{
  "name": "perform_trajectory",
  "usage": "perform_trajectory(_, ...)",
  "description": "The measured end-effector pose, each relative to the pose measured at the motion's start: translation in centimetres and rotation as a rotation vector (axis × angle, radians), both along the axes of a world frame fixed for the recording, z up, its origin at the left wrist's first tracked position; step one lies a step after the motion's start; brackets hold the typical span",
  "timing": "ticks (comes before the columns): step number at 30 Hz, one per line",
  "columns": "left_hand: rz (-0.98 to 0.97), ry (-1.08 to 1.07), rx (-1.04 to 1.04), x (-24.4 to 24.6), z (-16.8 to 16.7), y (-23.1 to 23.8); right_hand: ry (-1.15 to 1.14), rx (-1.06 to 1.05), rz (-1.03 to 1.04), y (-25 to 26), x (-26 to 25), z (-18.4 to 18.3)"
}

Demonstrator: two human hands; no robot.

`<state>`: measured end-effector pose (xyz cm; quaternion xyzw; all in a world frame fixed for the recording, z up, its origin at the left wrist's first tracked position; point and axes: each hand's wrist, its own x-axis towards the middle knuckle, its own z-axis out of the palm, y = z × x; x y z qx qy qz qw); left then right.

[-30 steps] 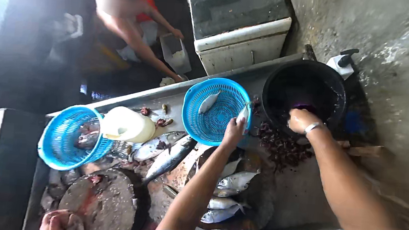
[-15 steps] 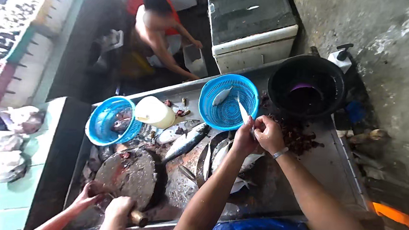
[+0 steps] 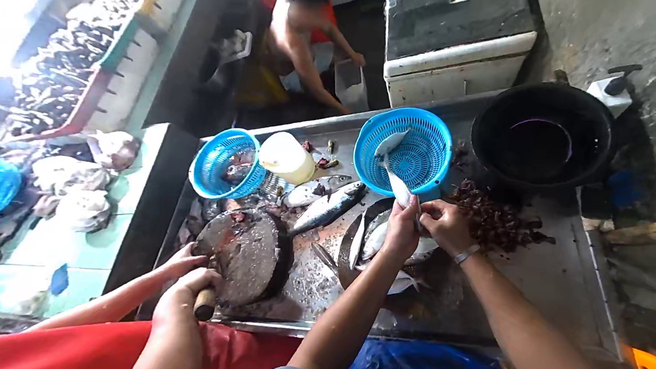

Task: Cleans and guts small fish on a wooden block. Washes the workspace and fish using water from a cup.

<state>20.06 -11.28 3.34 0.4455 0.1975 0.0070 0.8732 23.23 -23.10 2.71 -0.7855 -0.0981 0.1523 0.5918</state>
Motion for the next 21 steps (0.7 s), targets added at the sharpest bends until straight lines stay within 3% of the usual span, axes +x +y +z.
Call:
perform_trajectory(5,0.034,-0.018,0.003,-1.1,-1.0,0.2,0.14,-0.101,0.077,0.4,-0.1,-0.2)
perform_trajectory(9,0.092,0.033,0.002,-2.0,-1.4,0.4,-0.019,-0.199,0.101,2.2,-1.3,0.0)
perform_trajectory(17,0.089,0.075,0.266,-2.9,-2.6,2.0,0.013,-0.408,0.229,4.5,-1.1,-0.2)
perform_trajectory(21,0.045,0.053,0.269,-2.9,-2.5,3.0,0.206,-0.205,0.296,4.1,0.0,-1.1)
